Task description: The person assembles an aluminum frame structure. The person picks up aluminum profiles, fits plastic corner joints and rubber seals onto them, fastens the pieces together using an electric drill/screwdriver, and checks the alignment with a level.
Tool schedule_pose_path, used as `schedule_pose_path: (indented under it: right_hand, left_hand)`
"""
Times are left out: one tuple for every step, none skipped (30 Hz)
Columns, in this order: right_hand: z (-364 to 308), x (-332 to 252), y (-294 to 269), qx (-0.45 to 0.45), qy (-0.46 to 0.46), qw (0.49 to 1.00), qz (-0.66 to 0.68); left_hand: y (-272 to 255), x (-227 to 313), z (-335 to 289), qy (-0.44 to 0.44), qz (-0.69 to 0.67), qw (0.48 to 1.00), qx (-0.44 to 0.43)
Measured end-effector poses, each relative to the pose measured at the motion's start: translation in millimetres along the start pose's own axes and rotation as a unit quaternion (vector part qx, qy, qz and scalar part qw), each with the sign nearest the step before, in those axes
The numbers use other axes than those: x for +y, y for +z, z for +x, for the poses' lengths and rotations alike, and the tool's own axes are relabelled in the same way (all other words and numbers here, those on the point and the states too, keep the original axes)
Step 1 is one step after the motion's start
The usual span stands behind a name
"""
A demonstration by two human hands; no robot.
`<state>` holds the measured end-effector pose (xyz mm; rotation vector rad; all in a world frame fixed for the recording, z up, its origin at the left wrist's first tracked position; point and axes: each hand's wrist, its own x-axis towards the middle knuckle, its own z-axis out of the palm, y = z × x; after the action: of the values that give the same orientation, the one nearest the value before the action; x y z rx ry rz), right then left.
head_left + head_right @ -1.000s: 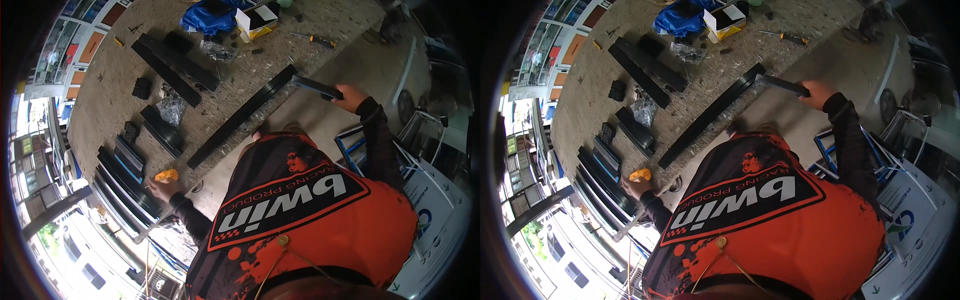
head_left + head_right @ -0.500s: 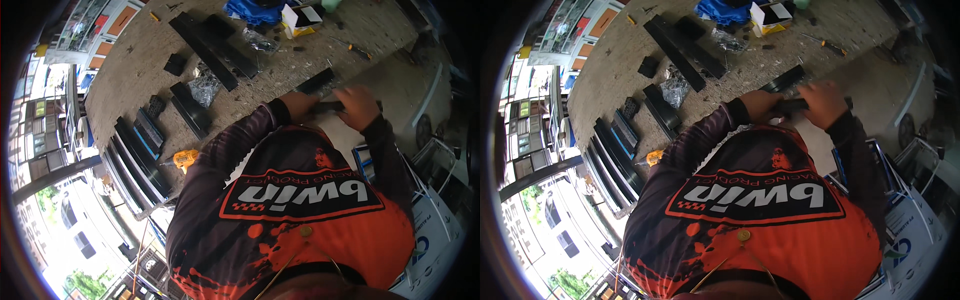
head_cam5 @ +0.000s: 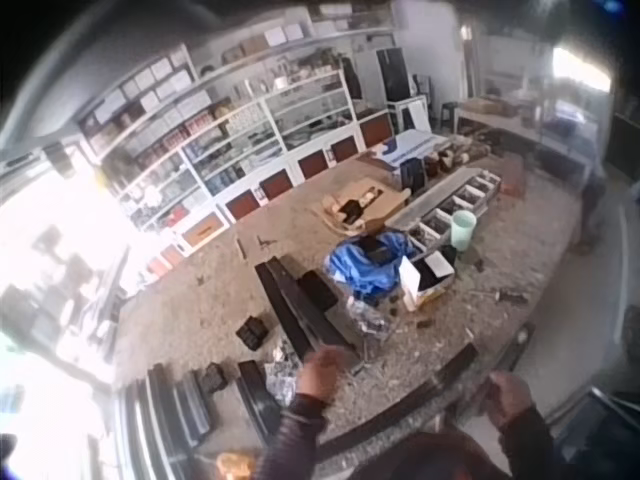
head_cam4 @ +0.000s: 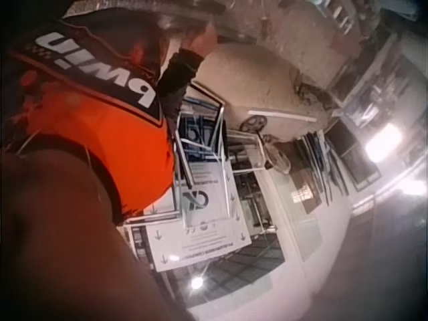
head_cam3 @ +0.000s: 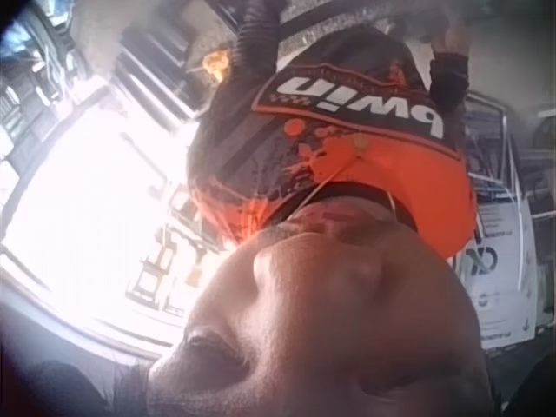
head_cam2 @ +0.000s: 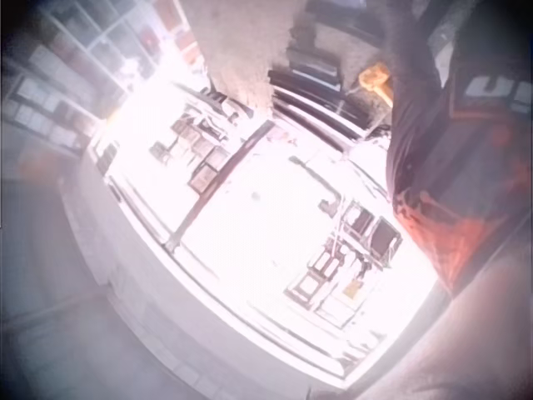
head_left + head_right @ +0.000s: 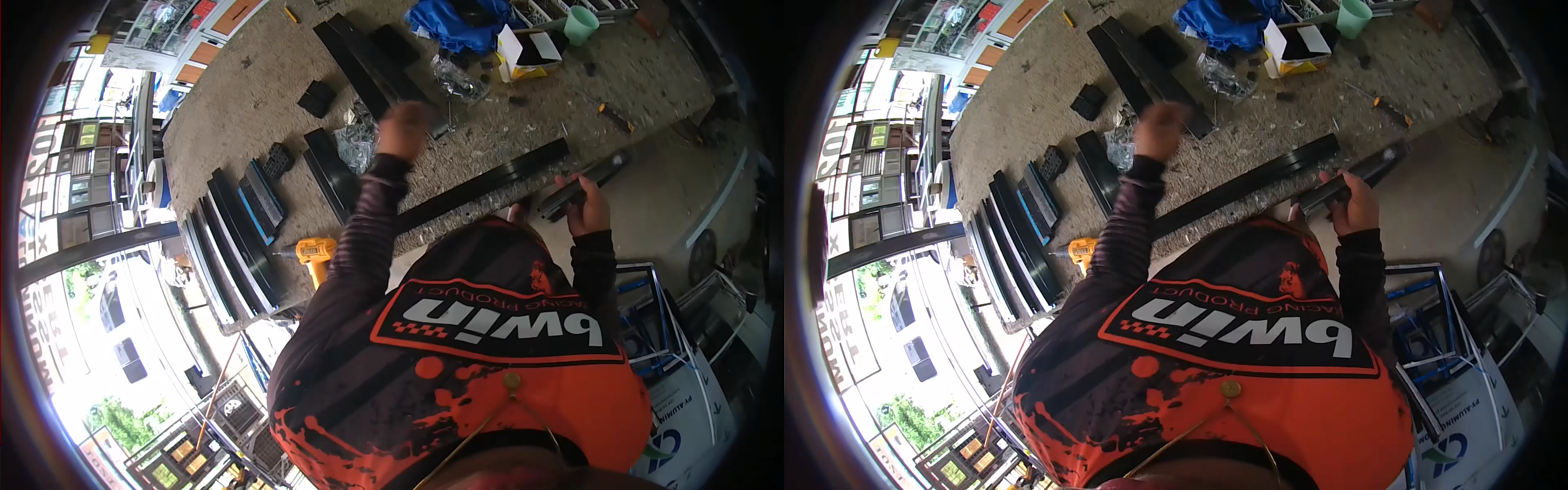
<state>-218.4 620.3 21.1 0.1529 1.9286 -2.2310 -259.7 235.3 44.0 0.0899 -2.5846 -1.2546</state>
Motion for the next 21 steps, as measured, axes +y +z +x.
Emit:
schedule_pose_path:
  right_hand:
    - [0.1, -9.3, 1.2, 0.044, 0.083, 0.982, 0.167]
    - [-1.4, -16.2, 4.4, 0.078, 0.167, 0.927, 0.328]
    - [-3.4, -19.3, 10.1, 0.073, 0.171, 0.934, 0.305]
    - [-5.3, -21.3, 15.1, 0.074, 0.171, 0.941, 0.284]
    - [-11.4, -19.5, 12.7, 0.095, 0.166, 0.945, 0.265]
    - [-8.0, -5.6, 10.7, 0.063, 0.054, 0.987, 0.136]
    - [-2.0, 14.5, 5.1, 0.041, -0.053, 0.998, -0.005]
    - [-2.6, 4.0, 6.9, 0.014, -0.052, 0.998, -0.039]
    - [-4.1, -8.0, 7.0, -0.006, -0.053, 0.996, -0.075]
    - [-4.0, -30.5, 17.7, -0.004, 0.007, 1.0, 0.015]
    - [-3.9, -53.8, 28.9, 0.006, 0.068, 0.992, 0.107]
    - [-1.4, -60.1, 27.2, 0.022, 0.087, 0.974, 0.208]
    - [-4.4, -66.9, 25.0, 0.042, 0.079, 0.972, 0.218]
    - [-6.1, -74.5, 24.9, 0.053, 0.071, 0.969, 0.23]
    - [-7.4, -79.0, 22.9, 0.063, 0.064, 0.966, 0.245]
    - [-10.9, -85.7, 22.4, 0.061, 0.061, 0.965, 0.249]
    - [-15.5, -92.2, 23.1, 0.056, 0.061, 0.964, 0.252]
    - [-20.0, -96.8, 22.8, 0.049, 0.062, 0.964, 0.255]
    - [-22.4, -98.2, 22.8, 0.043, 0.056, 0.964, 0.257]
    - [-24.9, -99.0, 22.3, 0.038, 0.052, 0.964, 0.259]
    - [-27.0, -98.9, 22.8, 0.032, 0.048, 0.963, 0.262]
  left_hand:
    - [-18.6, -39.1, 6.9, -0.13, 0.135, 0.977, 0.101]
    - [-40.7, -95.0, 5.4, -0.167, 0.236, 0.947, 0.138]
    - [-55.8, -144.8, -6.7, -0.165, 0.337, 0.919, 0.121]
    - [-66.1, -172.6, -14.1, -0.158, 0.433, 0.882, 0.098]
    - [-62.0, -172.6, -9.0, -0.168, 0.437, 0.881, 0.067]
    - [-56.5, -171.5, -6.3, -0.176, 0.441, 0.879, 0.037]
    - [-47.4, -166.8, -2.3, -0.179, 0.443, 0.879, -0.001]
    - [-58.9, -176.4, -3.9, -0.204, 0.449, 0.869, -0.054]
    - [-58.8, -174.7, -4.7, -0.216, 0.404, 0.889, -0.009]
    - [-60.0, -172.5, -8.5, -0.23, 0.355, 0.906, 0.032]
    - [-66.3, -170.1, -14.3, -0.195, 0.327, 0.923, 0.061]
    - [-72.5, -166.2, -19.1, -0.156, 0.299, 0.937, 0.086]
    - [-70.1, -148.2, -20.7, -0.148, 0.212, 0.956, 0.138]
    - [-69.7, -134.4, -29.6, -0.089, 0.205, 0.954, 0.199]
    - [-67.4, -99.4, -29.8, -0.289, -0.115, 0.935, 0.168]
    - [-64.3, -78.0, -36.8, -0.301, -0.235, 0.911, 0.154]
    - [-61.1, -61.7, -46.7, -0.311, -0.35, 0.872, 0.141]
    - [-54.8, -46.0, -54.5, -0.318, -0.461, 0.819, 0.127]
    - [-47.9, -31.5, -62.0, -0.316, -0.587, 0.744, 0.039]
    - [-39.1, -13.4, -68.8, -0.306, -0.696, 0.648, -0.052]
    - [-26.0, 22.0, -76.0, -0.301, -0.698, 0.648, -0.053]
